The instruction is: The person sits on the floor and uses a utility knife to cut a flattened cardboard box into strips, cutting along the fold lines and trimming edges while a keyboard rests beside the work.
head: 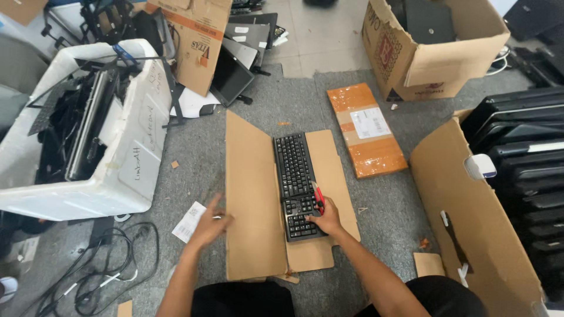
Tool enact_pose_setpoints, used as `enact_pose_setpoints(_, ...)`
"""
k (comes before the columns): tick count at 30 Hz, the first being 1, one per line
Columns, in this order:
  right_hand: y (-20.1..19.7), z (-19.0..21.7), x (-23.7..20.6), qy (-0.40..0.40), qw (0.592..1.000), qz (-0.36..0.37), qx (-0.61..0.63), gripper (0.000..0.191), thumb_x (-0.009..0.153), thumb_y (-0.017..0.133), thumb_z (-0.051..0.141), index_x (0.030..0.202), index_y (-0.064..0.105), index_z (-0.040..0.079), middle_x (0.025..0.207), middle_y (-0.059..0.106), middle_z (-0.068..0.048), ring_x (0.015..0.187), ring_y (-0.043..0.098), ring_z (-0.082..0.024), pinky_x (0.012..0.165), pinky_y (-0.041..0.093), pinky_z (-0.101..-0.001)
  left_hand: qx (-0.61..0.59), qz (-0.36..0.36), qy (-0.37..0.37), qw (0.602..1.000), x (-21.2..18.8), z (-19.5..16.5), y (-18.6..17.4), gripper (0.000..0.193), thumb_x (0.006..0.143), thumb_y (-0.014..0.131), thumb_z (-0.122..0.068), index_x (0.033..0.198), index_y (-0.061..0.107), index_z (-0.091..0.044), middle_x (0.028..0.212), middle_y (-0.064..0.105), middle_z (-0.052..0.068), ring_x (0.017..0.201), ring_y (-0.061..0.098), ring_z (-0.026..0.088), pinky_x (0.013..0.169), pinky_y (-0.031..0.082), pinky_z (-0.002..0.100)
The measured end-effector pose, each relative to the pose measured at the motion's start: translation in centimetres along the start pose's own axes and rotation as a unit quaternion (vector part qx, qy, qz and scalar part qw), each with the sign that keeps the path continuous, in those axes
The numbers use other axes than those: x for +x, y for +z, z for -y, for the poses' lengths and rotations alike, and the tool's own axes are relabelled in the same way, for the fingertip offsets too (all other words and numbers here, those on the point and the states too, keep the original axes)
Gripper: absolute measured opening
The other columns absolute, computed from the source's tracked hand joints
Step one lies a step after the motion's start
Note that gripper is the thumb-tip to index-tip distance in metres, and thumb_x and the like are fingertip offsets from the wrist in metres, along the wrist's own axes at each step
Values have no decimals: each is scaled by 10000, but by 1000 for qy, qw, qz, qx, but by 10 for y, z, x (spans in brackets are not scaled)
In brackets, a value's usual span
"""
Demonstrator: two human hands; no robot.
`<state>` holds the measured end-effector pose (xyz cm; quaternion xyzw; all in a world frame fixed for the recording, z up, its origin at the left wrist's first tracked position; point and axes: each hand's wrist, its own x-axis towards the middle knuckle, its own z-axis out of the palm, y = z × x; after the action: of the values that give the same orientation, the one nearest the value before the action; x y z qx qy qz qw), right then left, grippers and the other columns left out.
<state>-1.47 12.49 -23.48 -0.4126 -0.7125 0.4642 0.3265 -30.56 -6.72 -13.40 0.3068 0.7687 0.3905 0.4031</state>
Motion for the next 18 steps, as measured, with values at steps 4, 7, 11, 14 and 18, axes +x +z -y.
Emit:
enact_pose_setpoints(4,1,-15,-4,3,1000,-8,-8,819,535,1001,108,1240,591,34,1029,601,-48,920,604,-169,854,548,-314,18,51,76,996,8,-4,36,848,865,662,-209,1617,274,-147,1297,697,199,1065,720,255,840,591,358)
enact_pose_setpoints(7,3,-21,-7,28,999,1,-19,807,545,997,113,1244,598,44,986,608,-34,906,607,-162,847,550,-311,54,61,7,997,14,-9,56,809,870,600,-245,1610,279,-184,1270,702,194,1024,735,284,829,606,404)
enact_pose_setpoints(11,0,-23,-9,5,1000,-6,-12,850,555,995,145,1297,590,56,971,615,-33,891,607,-189,822,545,-322,137,41,57,988,18,-15,79,824,883,583,-314,1622,240,-197,1223,714,264,1079,723,370,937,560,436)
enact_pose_setpoints(14,-4,-27,-10,-55,996,-21,-74,864,527,1005,156,1276,591,41,973,652,-70,911,625,-235,846,525,-364,159,31,116,980,16,-24,96,851,896,594,-342,1630,197,-171,1245,672,327,1153,671,445,1012,506,455)
enact_pose_setpoints(18,-5,-38,-8,-50,993,-27,-102,692,612,950,283,1161,632,8,953,672,-127,893,624,-307,835,515,-433,163,40,73,983,3,-44,113,881,870,582,-368,1639,185,-197,1274,662,313,1164,665,464,1027,513,453)
